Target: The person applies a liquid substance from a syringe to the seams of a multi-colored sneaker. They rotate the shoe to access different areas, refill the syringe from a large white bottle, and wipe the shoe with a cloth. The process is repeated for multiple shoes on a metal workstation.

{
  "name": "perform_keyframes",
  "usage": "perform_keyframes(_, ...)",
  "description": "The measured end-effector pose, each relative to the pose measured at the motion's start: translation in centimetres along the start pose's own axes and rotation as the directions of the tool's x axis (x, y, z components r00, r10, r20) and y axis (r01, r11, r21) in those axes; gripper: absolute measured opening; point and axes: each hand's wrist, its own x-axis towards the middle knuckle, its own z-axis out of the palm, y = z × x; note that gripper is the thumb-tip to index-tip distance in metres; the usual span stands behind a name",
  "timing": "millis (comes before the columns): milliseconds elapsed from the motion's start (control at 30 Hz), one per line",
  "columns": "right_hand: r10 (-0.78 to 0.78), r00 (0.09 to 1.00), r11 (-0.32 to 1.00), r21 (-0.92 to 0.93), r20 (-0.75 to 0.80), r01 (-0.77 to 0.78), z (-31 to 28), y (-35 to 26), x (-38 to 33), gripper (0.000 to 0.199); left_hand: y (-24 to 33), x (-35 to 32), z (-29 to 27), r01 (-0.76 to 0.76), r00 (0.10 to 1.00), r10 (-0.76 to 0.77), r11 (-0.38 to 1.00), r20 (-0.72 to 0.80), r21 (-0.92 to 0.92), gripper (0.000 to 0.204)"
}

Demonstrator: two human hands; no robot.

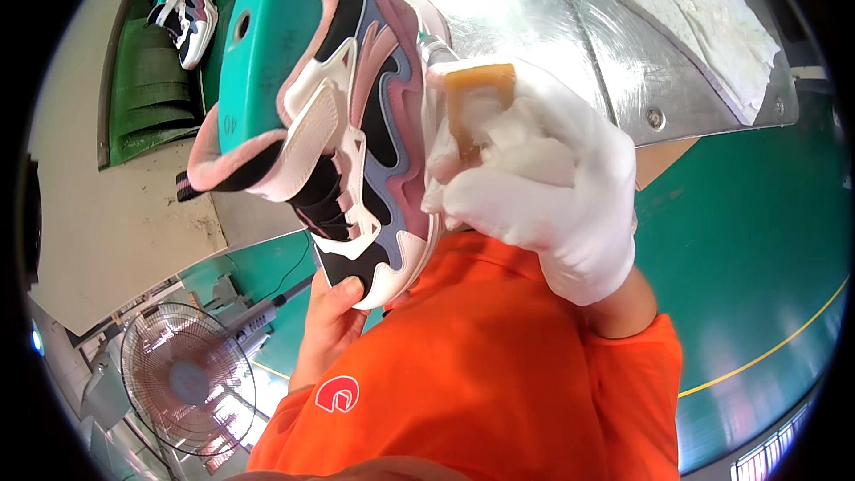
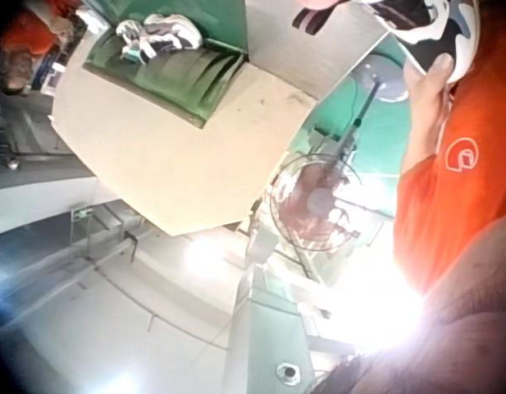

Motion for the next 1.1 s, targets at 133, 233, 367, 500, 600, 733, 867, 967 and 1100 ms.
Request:
perform_keyframes(133,-0.004,1.0,0.992,0.129,0.02,0.001,-0.1,-0.2,-0.7,0.057,-0.3,-0.1,0.5,0.012,0.999,-0.011,1.0,0.031,-0.021,0.057)
perform_keyframes(233,0.018,1.0,0.997,0.078,-0.017,-0.016,0.3,-0.2,-1.0,0.059,-0.3,0.1,0.7,0.008,0.999,-0.007,1.0,0.048,-0.023,0.054)
perform_keyframes(367,-0.034,0.999,0.999,0.006,0.003,0.034,0.1,0.3,-1.5,0.06,-0.4,0.1,1.3,-0.007,0.998,0.011,0.997,0.058,-0.081,0.052)
perform_keyframes(500,-0.149,0.989,0.989,0.022,0.0,0.149,-0.6,0.8,-0.9,0.061,-0.7,0.2,1.1,-0.03,0.999,0.028,0.998,0.044,0.046,0.062)
perform_keyframes(600,-0.265,0.96,0.96,0.064,-0.093,0.272,-0.5,1.1,-0.4,0.063,-0.4,0.8,1.5,-0.054,0.996,0.054,0.999,0.074,0.004,0.062)
perform_keyframes(733,-0.424,0.888,0.906,-0.091,-0.18,0.415,-0.3,0.8,0.3,0.061,1.7,2.8,2.3,-0.044,0.982,0.053,0.998,0.184,-0.052,0.064)
perform_keyframes(867,-0.491,0.842,0.863,-0.258,-0.224,0.435,-0.5,0.8,0.6,0.066,3.9,5.6,5.7,0.001,0.961,0.037,0.99,0.274,-0.138,0.061)
perform_keyframes(967,-0.577,0.774,0.797,-0.386,-0.26,0.464,-1.8,1.0,0.6,0.07,4.0,8.0,7.8,0.164,0.889,-0.066,0.97,0.453,-0.181,0.057)
perform_keyframes(1100,-0.589,0.726,0.747,-0.582,-0.355,0.322,-4.3,0.2,-0.5,0.069,6.1,8.2,9.8,0.154,0.805,-0.306,0.935,0.509,0.319,0.053)
